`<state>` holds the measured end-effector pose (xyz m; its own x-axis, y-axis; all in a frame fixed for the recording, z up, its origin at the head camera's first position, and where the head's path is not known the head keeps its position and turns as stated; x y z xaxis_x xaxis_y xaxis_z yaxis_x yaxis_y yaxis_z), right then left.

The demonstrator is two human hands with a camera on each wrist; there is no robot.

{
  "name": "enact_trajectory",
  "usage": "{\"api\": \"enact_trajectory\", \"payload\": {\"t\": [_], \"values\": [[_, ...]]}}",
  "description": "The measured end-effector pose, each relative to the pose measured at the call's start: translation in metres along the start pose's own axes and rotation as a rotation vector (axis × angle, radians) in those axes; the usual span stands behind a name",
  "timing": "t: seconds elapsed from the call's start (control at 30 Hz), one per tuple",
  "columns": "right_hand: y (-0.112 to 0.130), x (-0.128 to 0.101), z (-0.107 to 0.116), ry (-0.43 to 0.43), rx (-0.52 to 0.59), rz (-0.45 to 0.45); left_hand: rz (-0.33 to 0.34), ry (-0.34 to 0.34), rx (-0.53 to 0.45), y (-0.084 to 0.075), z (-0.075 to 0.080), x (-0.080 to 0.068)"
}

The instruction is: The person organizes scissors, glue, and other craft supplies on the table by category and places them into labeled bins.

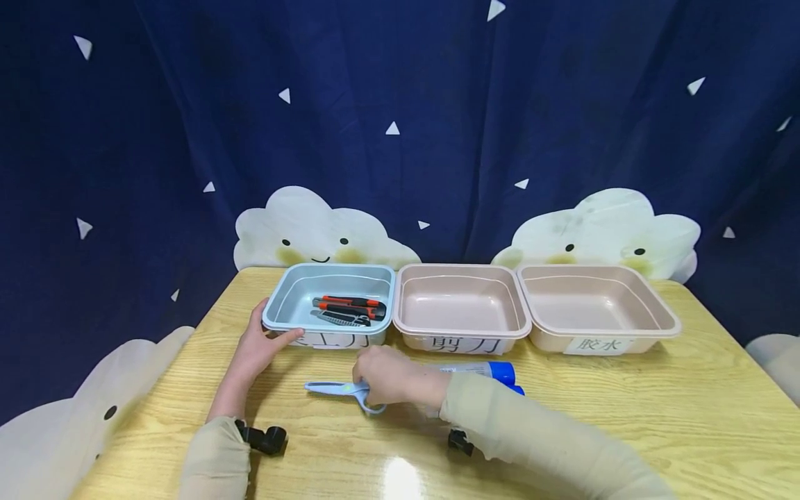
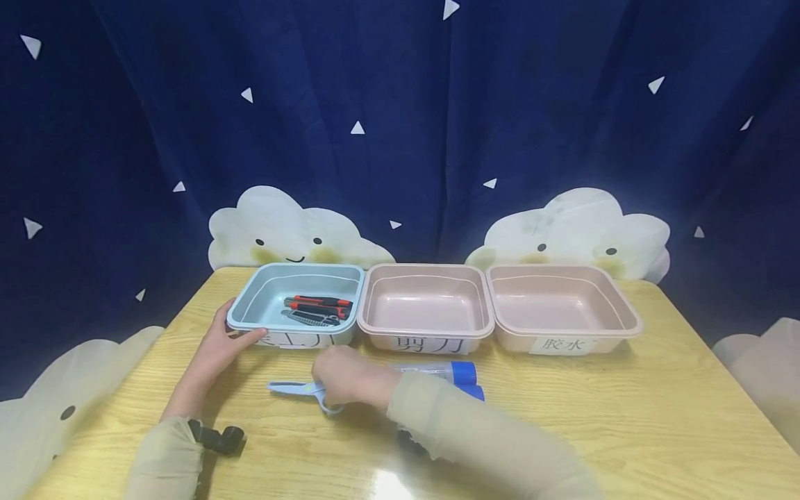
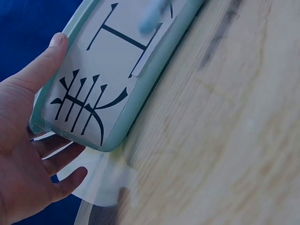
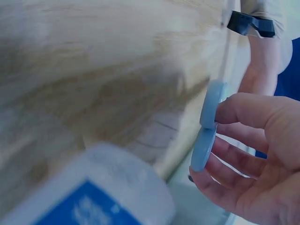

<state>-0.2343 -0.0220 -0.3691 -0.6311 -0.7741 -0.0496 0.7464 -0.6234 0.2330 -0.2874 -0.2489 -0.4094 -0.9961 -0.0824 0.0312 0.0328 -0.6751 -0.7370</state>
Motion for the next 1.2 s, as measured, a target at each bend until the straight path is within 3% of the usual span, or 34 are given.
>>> {"api": "enact_trajectory", "payload": {"t": [0.33,0.57,0.87,1.2], "values": [[-0.018,-0.025,0.036,-0.06,0.118,0.037,0.0,-0.007,0.01,0.001,0.002,-0.001],[-0.041,-0.041,0.06,-0.135,0.113,0.056,0.008,0.002,-0.01,0.001,0.001,-0.002],[-0.068,-0.057,0.09,-0.179,0.188,0.022,-0.007,0.0,-0.013,0.001,0.001,0.0],[-0.106,-0.071,0.105,-0.197,0.187,-0.053,-0.004,0.007,-0.016,0.0,0.0,-0.001]]}}
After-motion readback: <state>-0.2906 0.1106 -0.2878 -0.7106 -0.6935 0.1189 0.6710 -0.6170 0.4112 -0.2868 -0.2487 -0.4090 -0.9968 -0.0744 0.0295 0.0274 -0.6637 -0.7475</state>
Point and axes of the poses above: each hand's wrist, its own x-axis towards the middle knuckle, its own z-axis out of the back of the hand, y = z × x, the point moved 4 cm from there along x, towards the middle knuckle, and after that the axes turned 12 degrees about x, right-handed, at the moved point
